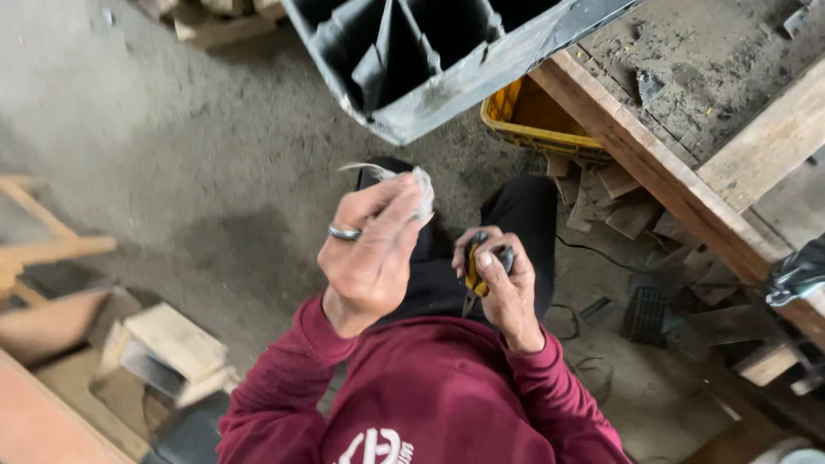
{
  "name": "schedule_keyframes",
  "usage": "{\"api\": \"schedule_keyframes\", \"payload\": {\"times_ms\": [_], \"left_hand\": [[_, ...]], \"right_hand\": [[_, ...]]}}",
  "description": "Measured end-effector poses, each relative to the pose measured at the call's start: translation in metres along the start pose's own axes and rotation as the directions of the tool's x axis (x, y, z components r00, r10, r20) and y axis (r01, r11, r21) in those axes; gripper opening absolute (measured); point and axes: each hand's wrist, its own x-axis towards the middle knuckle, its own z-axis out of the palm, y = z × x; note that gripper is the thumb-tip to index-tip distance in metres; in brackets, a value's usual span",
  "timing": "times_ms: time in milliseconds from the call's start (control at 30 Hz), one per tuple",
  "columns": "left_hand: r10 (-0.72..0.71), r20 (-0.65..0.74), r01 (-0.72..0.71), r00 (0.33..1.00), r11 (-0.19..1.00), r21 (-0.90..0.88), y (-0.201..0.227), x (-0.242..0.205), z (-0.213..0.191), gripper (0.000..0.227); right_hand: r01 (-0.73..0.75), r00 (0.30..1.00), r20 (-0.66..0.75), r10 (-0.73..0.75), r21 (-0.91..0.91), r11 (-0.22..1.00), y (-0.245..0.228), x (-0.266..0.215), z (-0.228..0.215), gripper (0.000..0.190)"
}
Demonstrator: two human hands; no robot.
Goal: The person uses a soldering iron to melt and fuse the seams of a grey plastic crate, then uses pliers to trim excess plastic. The person is sitting on the floor in a workshop environment.
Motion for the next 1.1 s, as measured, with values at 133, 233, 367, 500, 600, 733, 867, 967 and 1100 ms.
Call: {"api": "schedule_keyframes", "payload": {"times_ms": [133, 233, 367, 500, 600, 733, 867, 967, 1100], "left_hand": [[0.411, 0.182, -0.449, 0.893, 0.801, 0.396, -0.030, 0.044, -0.004, 0.023], [0.610, 0.298, -0.615, 0.734, 0.411, 0.674, -0.055, 0.068, 0.006, 0.024], [0.536, 0.530, -0.691, 0.657, 0.147, 0.708, -0.067, 0.077, -0.026, 0.034], [0.416, 0.685, -0.793, 0.598, 0.182, 0.581, -0.060, 0.077, -0.038, 0.037], [0.433, 0.744, -0.854, 0.510, 0.149, 0.499, -0.061, 0.085, -0.028, 0.036], [0.406, 0.850, -0.939, 0.336, 0.077, 0.334, -0.062, 0.087, -0.013, 0.034], [0.521, 0.786, -0.929, 0.333, 0.325, 0.179, -0.051, 0.091, -0.011, 0.032], [0.585, 0.618, -0.778, 0.525, 0.624, 0.070, -0.027, 0.104, -0.029, 0.026], [0.559, 0.305, -0.572, 0.771, 0.818, -0.052, -0.017, 0.160, -0.020, 0.024]], "right_hand": [[-0.046, 0.994, -0.097, 0.053, 0.066, 0.997, 0.020, -0.010, 0.001, 0.012], [-0.029, 0.998, -0.057, 0.031, 0.037, 0.999, 0.023, -0.003, -0.008, 0.013], [-0.013, 0.997, -0.077, 0.010, -0.037, 0.999, 0.008, 0.012, -0.023, 0.014], [0.051, 0.995, -0.077, -0.057, -0.073, 0.996, -0.009, 0.030, -0.026, 0.014], [0.168, 0.983, -0.054, -0.174, -0.103, 0.980, -0.030, 0.044, -0.016, 0.012], [0.488, 0.872, 0.030, -0.488, -0.119, 0.865, -0.077, 0.063, -0.014, 0.006], [0.763, 0.646, 0.080, -0.759, -0.077, 0.642, -0.134, 0.096, -0.021, 0.011], [0.731, 0.682, -0.040, -0.731, -0.010, 0.682, -0.161, 0.096, -0.011, 0.017], [0.653, 0.753, -0.197, -0.628, 0.101, 0.751, -0.174, 0.092, 0.000, 0.030]]}}
